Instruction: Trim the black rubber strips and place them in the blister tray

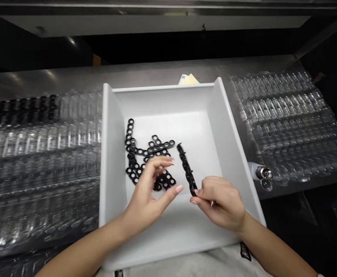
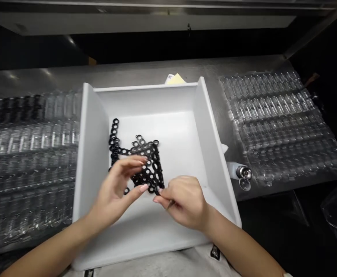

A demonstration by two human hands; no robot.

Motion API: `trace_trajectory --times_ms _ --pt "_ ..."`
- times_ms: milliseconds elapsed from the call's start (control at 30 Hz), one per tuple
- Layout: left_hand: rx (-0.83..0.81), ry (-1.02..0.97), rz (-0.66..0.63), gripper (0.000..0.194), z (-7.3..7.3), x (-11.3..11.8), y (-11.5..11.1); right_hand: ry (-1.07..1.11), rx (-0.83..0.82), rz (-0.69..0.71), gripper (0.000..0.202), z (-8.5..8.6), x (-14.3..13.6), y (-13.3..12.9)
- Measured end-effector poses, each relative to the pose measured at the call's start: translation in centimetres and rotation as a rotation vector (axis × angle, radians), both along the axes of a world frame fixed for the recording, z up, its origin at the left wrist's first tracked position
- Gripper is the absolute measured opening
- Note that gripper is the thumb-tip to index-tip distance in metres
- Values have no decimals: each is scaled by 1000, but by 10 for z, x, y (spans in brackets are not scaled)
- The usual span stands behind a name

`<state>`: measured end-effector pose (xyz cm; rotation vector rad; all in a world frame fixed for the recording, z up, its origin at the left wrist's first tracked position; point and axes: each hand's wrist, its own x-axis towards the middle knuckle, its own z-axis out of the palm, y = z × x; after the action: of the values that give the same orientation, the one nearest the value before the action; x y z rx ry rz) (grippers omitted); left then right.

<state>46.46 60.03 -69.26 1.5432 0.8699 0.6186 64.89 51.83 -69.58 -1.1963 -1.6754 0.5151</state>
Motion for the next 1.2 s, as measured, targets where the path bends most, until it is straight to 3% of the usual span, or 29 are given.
trace_trajectory --times_ms 67,133,233,300,400,433,500,533,567,633,733,833,967,1100,1200 --pt "-407 -169 -123 34 2 1 -4 -252 121 21 9 -1 -6 0" --pt "-597 -244 -184 34 8 3 -8 -392 182 56 11 1 -12 0" --pt "-520 -247 -99 28 19 -2 -6 -414 192 92 19 6 -17 1" --pt "-371 -232 -14 28 25 -18 11 -377 160 66 27 8 -19 3" --pt "23 -41 265 33 22 -66 71 -295 73 23 28 3 -18 6" --pt "180 91 425 33 17 -87 98 -275 49 24 27 0 -18 7" --pt "284 223 651 37 1 -132 156 -271 10 49 25 -9 -17 9" --pt "347 451 761 39 -9 -153 184 -286 -3 66 23 -13 -16 10" --pt "360 736 822 39 -19 -172 209 -306 -16 83 21 -16 -16 11" --pt "351 906 858 37 -39 -200 248 -350 -38 108 18 -22 -16 12" --pt "341 1021 858 32 -64 -214 281 -405 -63 118 17 -25 -16 13" --pt "323 1091 868 34 -79 -209 297 -444 -71 113 18 -25 -16 14" --pt "323 1119 876 41 -86 -207 308 -470 -62 96 20 -23 -17 16" --pt "359 1112 836 47 -80 -204 302 -456 -86 91 22 -23 -17 16" --pt "498 996 748 43 -64 -179 273 -452 -105 97 22 -25 -16 14"
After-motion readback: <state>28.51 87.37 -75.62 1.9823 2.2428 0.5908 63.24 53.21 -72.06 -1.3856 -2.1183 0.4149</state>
